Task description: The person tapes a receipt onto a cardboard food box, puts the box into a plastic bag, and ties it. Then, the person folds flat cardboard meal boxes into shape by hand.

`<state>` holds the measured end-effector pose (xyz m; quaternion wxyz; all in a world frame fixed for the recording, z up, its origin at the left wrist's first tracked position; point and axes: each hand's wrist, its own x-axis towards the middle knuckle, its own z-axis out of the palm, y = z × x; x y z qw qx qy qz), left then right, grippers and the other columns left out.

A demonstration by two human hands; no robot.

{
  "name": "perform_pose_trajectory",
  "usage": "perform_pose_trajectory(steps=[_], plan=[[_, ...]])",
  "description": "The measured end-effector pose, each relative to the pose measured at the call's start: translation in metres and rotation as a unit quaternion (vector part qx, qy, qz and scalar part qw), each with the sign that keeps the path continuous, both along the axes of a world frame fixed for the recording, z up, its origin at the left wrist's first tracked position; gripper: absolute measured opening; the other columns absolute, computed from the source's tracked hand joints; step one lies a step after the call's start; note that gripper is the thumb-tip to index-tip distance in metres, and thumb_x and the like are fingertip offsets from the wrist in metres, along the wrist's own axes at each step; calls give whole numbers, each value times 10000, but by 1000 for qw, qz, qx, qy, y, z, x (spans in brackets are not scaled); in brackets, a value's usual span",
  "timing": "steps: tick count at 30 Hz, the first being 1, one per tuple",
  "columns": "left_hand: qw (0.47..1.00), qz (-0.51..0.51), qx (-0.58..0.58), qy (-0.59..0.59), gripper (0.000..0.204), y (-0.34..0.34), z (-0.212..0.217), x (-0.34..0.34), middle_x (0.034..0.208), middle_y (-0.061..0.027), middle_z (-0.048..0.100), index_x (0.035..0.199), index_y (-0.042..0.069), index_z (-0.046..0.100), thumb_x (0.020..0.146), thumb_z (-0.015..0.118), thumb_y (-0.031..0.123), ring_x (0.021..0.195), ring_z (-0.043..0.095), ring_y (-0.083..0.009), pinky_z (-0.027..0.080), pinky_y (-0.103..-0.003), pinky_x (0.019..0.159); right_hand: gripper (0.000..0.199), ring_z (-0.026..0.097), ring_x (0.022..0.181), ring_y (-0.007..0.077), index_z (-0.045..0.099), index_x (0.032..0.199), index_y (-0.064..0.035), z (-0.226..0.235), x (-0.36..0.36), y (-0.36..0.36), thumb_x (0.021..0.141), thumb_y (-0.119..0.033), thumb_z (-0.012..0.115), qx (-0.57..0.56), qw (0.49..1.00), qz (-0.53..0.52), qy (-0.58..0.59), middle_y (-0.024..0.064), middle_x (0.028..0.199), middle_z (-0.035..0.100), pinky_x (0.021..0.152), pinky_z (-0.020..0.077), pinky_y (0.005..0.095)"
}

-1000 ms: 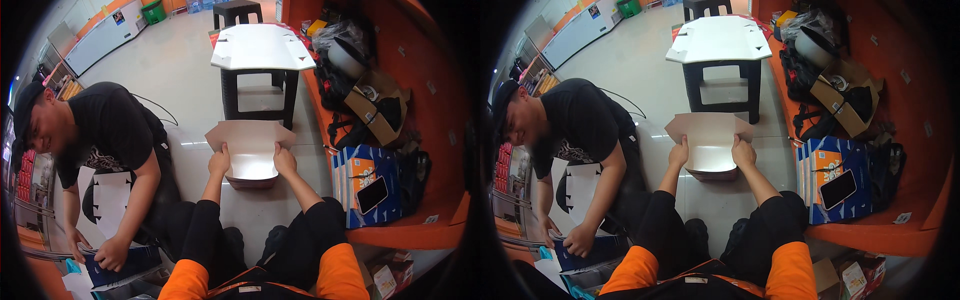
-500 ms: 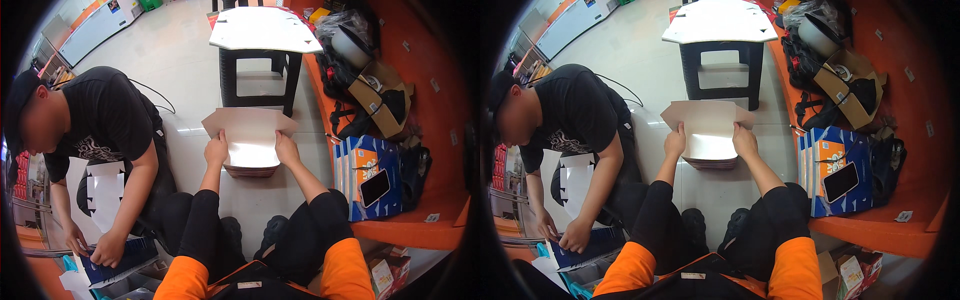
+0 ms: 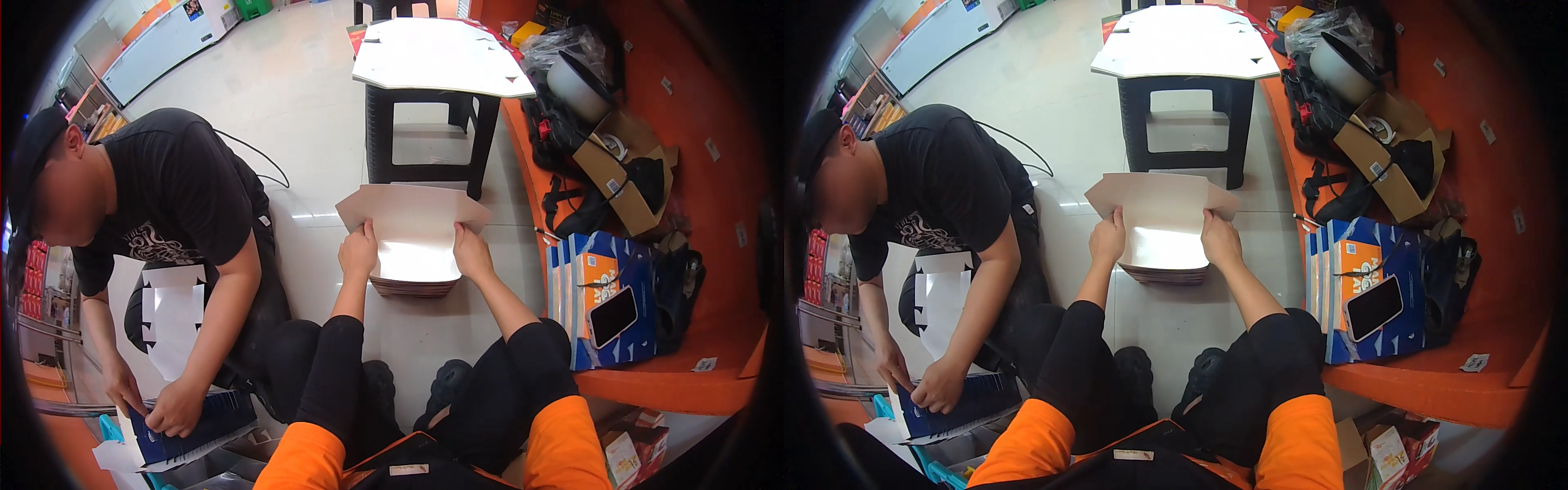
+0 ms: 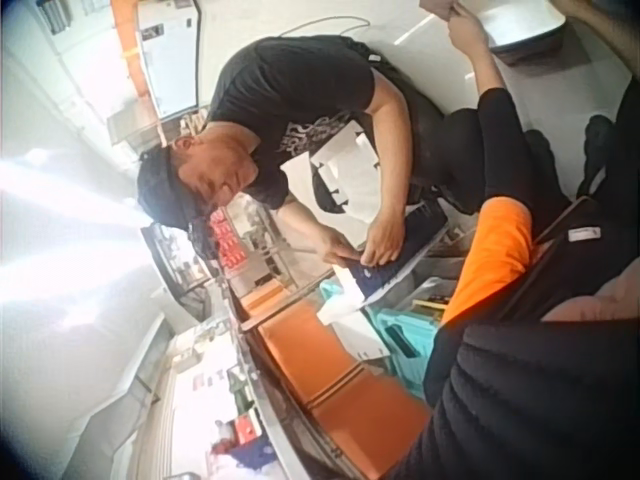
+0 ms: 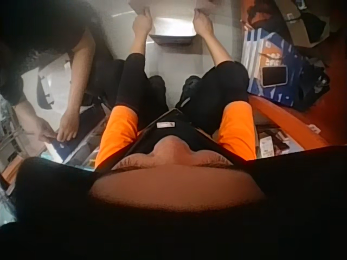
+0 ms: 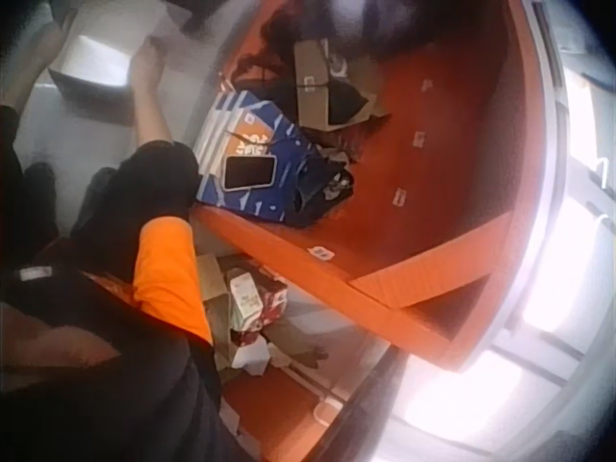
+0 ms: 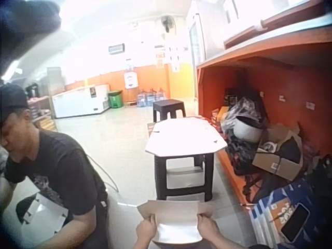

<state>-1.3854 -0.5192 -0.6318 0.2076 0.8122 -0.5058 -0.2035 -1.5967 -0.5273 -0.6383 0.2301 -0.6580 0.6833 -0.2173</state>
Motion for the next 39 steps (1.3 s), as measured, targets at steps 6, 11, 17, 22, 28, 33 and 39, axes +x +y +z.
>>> perform_pose_trajectory(steps=[6, 11, 17, 22, 28, 33, 39], plan=[[1000, -11, -15, -6, 480, -7, -2, -6, 845, -198, 611, 966, 96, 613, 883, 263, 414, 816, 568, -390, 438, -449, 742, 441, 532, 871, 419, 536, 1018, -2, 1, -6, -6, 904, -310, 242, 9, 1000, 0, 3, 264, 896, 570, 797, 407, 466], [999, -7, -39, -19, 536, -11, -12, 8, 793, -221, 603, 894, 38, 620, 884, 256, 432, 773, 572, -405, 443, -471, 716, 338, 538, 835, 412, 522, 996, -12, -6, 2, -12, 885, -216, 276, -36, 998, 43, 34, 229, 894, 577, 773, 416, 463], [987, -80, 135, -30, 635, -21, -10, 10, 1016, -189, 583, 998, 34, 606, 880, 175, 486, 961, 556, -338, 411, -466, 814, 318, 538, 861, 381, 499, 1085, -70, -34, -10, -11, 835, -153, 321, -84, 994, 61, 27, 194, 954, 567, 748, 428, 449], [907, -257, 329, -59, 598, -9, 20, 13, 1042, -168, 576, 1155, 35, 505, 859, 292, 510, 876, 590, -281, 452, -402, 765, 397, 536, 866, 409, 523, 1029, -20, -17, -10, -7, 894, -281, 257, -46, 998, 27, 11, 228, 932, 574, 761, 420, 465], [908, -253, 335, 2, 582, -14, 36, 22, 932, -169, 613, 1048, -64, 540, 873, 341, 454, 697, 626, -260, 499, -348, 673, 446, 530, 880, 424, 527, 992, 13, -4, -2, -12, 899, -317, 242, -20, 999, 44, 12, 274, 909, 563, 777, 410, 480], [911, -255, 320, -41, 533, -13, 45, 12, 847, -125, 635, 938, -21, 609, 854, 374, 450, 677, 619, -231, 487, -343, 663, 400, 513, 920, 422, 501, 1032, 39, -1, -3, -10, 882, -285, 319, 37, 998, 36, 36, 279, 965, 543, 811, 398, 464], [905, -246, 327, -115, 451, -14, 46, 11, 884, -72, 638, 996, 98, 619, 836, 383, 447, 752, 618, -204, 458, -341, 737, 355, 509, 929, 428, 463, 1070, 48, 1, -4, -9, 838, -217, 419, 48, 997, 43, 45, 281, 986, 538, 812, 398, 465]])
